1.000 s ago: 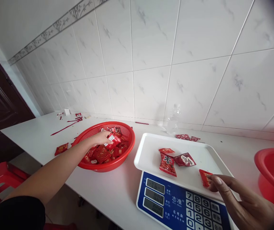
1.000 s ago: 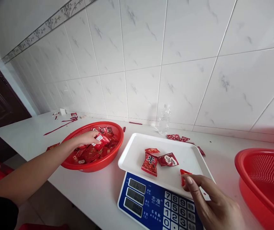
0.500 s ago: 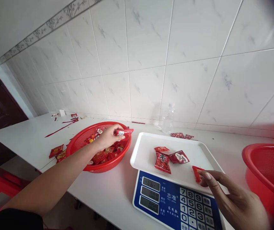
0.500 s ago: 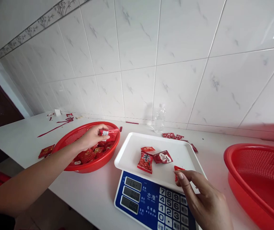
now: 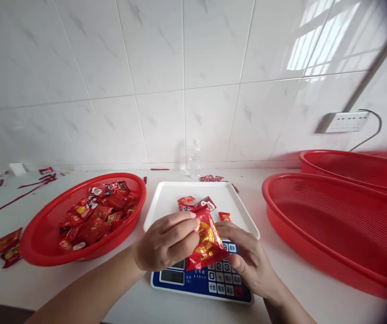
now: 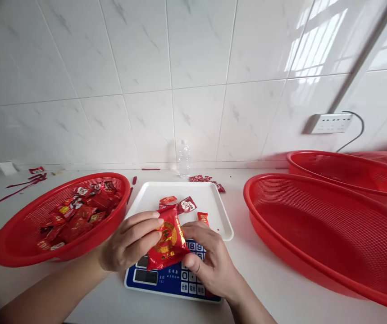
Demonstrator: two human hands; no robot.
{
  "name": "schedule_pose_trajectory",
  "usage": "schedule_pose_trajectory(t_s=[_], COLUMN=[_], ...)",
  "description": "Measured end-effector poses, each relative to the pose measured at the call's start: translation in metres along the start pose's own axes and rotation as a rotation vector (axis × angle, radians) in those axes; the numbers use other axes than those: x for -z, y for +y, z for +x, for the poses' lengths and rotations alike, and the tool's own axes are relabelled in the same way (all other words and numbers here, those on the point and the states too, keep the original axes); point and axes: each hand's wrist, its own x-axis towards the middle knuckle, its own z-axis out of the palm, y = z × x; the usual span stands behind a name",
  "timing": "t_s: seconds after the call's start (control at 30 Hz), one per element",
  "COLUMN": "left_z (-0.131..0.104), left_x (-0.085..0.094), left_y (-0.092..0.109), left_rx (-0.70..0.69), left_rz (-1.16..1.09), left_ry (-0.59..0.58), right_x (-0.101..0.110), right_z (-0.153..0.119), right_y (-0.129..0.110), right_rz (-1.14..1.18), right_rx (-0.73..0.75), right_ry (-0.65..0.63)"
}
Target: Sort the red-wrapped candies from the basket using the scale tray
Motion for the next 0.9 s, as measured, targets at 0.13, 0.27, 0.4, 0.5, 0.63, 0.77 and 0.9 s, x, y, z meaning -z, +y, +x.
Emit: schedule_pose_trajectory(t_s=[0.13, 0.27, 0.4, 0.5, 0.63, 0.77, 0.9], left_z=[0.007, 0.014, 0.030, 0.036, 0.031, 0.023, 0.023], left_x=[-0.026, -0.031, -0.025, -0.025, -0.030, -0.033, -0.031], left_y=[0.015, 0.024, 0.030, 0.032, 0.030, 0.029, 0.031], left_rx=[0.251, 0.880, 1.083, 1.139, 1.211, 1.261, 1.300], left_rz=[-0.091, -0.734, -1.318, -1.380, -1.493, -1.462, -1.336], left_ry=[0.123, 0.156, -0.032, -0.020, -0.017, 0.015, 0.022], right_x=[-0.003, -0.003, -0.002, -0.001, 0.000, -0.001, -0.003], right_z=[-0.003, -0.003, 0.000, -0.001, -0.006, -0.006, -0.001], right_y=[-0.005, -0.001, 0.000, 0.001, 0.007, 0.007, 0.003], right_rz=[0.231, 0.330, 0.438, 0.543, 0.681, 0.627, 0.375], right_rx=[-0.294, -0.328, -0.361, -0.360, -0.432, -0.435, -0.364], right_ry=[0.048, 0.231, 0.294, 0.280, 0.214, 0.177, 0.200])
